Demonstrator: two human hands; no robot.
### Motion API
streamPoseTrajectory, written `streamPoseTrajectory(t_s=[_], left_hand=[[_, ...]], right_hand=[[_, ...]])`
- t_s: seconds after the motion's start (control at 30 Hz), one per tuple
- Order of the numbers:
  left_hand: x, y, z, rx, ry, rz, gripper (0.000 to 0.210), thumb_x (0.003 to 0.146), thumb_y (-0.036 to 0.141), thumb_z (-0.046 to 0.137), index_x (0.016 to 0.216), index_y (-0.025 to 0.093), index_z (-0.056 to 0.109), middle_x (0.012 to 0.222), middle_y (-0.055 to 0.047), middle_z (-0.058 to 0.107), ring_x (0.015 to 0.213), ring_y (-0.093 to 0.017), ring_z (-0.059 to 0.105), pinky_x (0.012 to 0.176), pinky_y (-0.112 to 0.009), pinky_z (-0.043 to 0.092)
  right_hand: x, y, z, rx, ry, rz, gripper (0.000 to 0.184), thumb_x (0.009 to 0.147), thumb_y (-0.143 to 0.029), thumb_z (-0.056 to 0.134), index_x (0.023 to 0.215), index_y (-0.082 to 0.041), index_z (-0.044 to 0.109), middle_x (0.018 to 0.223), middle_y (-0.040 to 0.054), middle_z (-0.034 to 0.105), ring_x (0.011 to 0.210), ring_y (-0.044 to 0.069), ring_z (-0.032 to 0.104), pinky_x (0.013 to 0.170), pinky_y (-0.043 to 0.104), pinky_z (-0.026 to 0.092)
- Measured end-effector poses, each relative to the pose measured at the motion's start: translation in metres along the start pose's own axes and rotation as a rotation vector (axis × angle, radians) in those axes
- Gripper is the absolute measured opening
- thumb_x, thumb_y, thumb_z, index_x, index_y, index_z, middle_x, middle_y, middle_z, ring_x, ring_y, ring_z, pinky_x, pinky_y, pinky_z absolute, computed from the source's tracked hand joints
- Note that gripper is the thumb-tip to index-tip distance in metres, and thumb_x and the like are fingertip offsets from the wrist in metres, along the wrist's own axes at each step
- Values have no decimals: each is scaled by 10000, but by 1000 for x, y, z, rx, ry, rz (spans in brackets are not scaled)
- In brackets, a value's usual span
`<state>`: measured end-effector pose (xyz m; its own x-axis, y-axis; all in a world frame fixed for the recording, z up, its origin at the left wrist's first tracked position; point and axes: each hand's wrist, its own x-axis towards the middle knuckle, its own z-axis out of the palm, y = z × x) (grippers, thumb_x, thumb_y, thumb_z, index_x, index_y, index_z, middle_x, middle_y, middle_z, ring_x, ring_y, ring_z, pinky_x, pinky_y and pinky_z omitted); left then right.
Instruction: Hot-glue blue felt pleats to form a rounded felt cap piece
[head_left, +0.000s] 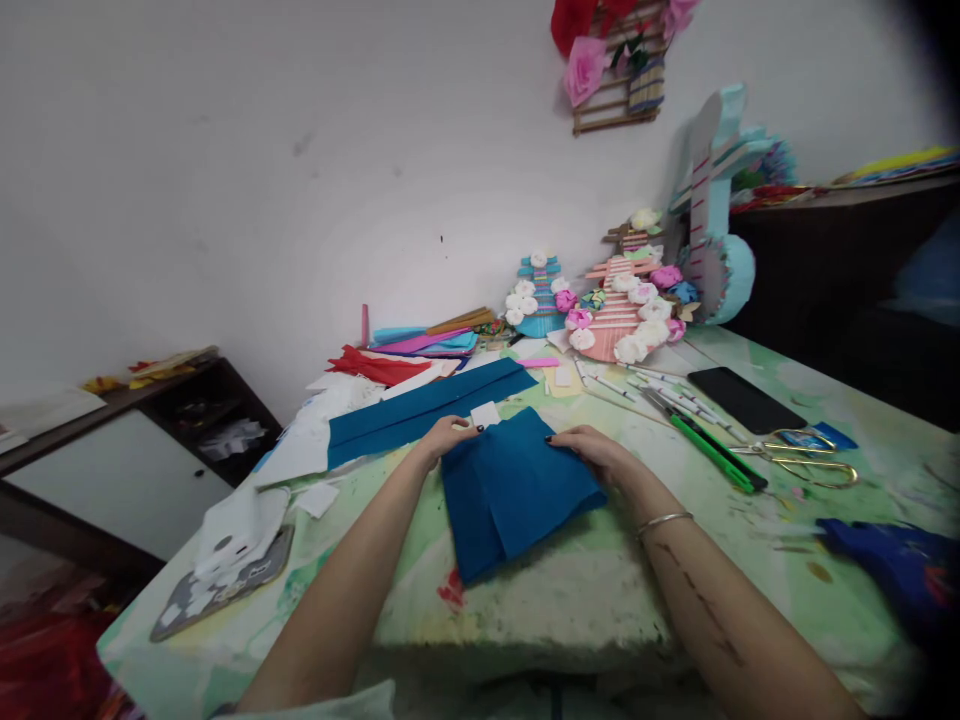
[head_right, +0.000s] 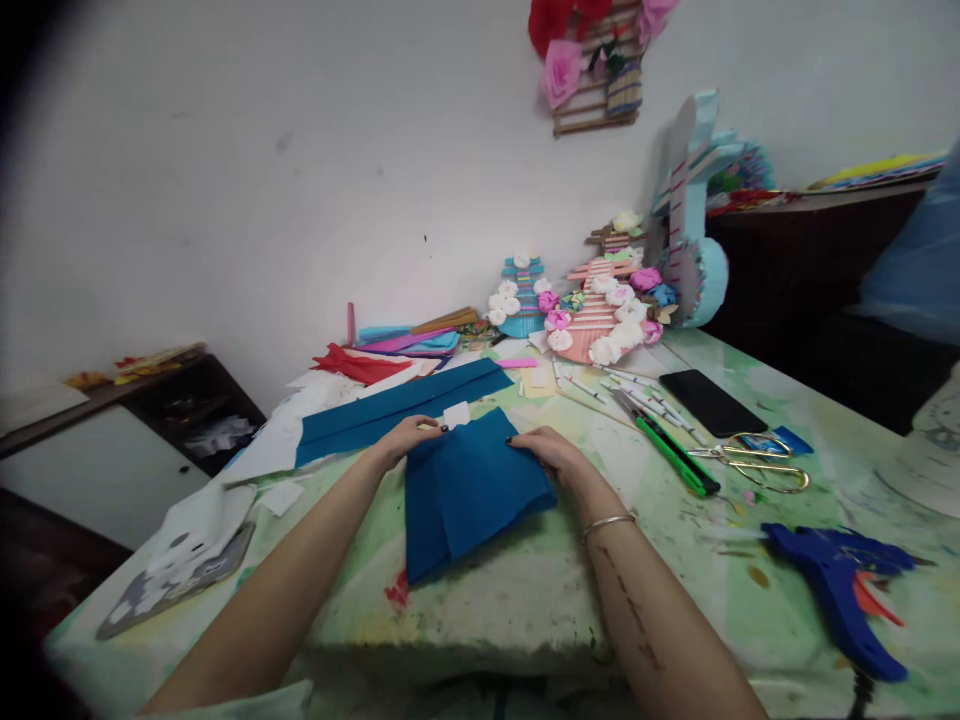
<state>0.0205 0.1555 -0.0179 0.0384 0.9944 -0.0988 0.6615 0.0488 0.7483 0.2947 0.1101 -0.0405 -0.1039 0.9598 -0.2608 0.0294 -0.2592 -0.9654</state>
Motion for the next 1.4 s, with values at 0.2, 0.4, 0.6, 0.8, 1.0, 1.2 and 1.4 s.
streamPoseTrajectory(t_s=[0.2, 0.4, 0.6, 0.8, 1.0, 1.2, 1.4], left_hand=[[7, 24, 0, 8, 203, 273, 385, 777, 422, 657, 1029, 132, 643, 971, -122, 701, 935, -269, 651, 838, -361, 495], [-37, 43, -6, 39, 466, 645, 363, 888, 434, 471, 1130, 192, 592, 1296, -107, 562, 1285, -263, 434, 1110, -425, 279], [-75, 28, 38, 552, 67, 1091, 717, 733, 609, 648, 1304, 196, 513, 1385, -153, 501, 1350, -352, 348, 1137, -536, 169], [-61, 3, 53, 442, 134, 1079, 306, 852, 321, 614, 1136, 209, 632, 1217, -126, 621, 1212, -288, 500, 1025, -499, 384], [-55, -9, 40, 234, 134, 1058, 182, 905, 221, 521, 881, 196, 699, 1011, -107, 682, 1004, -228, 596, 880, -419, 500], [-54, -10, 49, 119, 174, 1027, 141, 877, 179, 549, 827, 176, 681, 928, -86, 688, 914, -200, 606, 832, -364, 516], [-50, -13, 53, 74, 200, 948, 115, 834, 152, 579, 782, 183, 677, 875, -65, 696, 873, -187, 619, 816, -345, 513]], right_hand=[[-12, -15, 1, 213, -98, -30, 130, 768, -231, 658, 859, -138, 659, 743, 80, 723, 658, 202, 683, 614, 292, 559], [0, -12, -3, 318, 47, -111, 113, 829, -225, 589, 924, -169, 613, 775, 59, 718, 689, 187, 682, 628, 282, 561], [6, 1, 7, 159, 75, -13, 150, 880, -283, 587, 914, -137, 606, 625, -14, 638, 480, 110, 577, 487, 238, 498], [8, 3, 13, -76, 104, -12, 183, 872, -305, 572, 934, -141, 623, 485, -18, 566, 404, 134, 547, 370, 210, 400], [9, 4, 18, -363, 210, -129, 320, 887, -306, 509, 1151, -149, 600, 504, -7, 585, 404, 173, 562, 421, 263, 425], [-1, -6, 12, -697, 398, -346, 241, 832, -281, 556, 1020, -184, 671, 894, 90, 680, 743, 226, 628, 752, 354, 449], [-23, -14, 29, -836, 156, -642, 272, 743, -437, 680, 894, -215, 636, 951, 64, 626, 878, 230, 564, 759, 322, 442]])
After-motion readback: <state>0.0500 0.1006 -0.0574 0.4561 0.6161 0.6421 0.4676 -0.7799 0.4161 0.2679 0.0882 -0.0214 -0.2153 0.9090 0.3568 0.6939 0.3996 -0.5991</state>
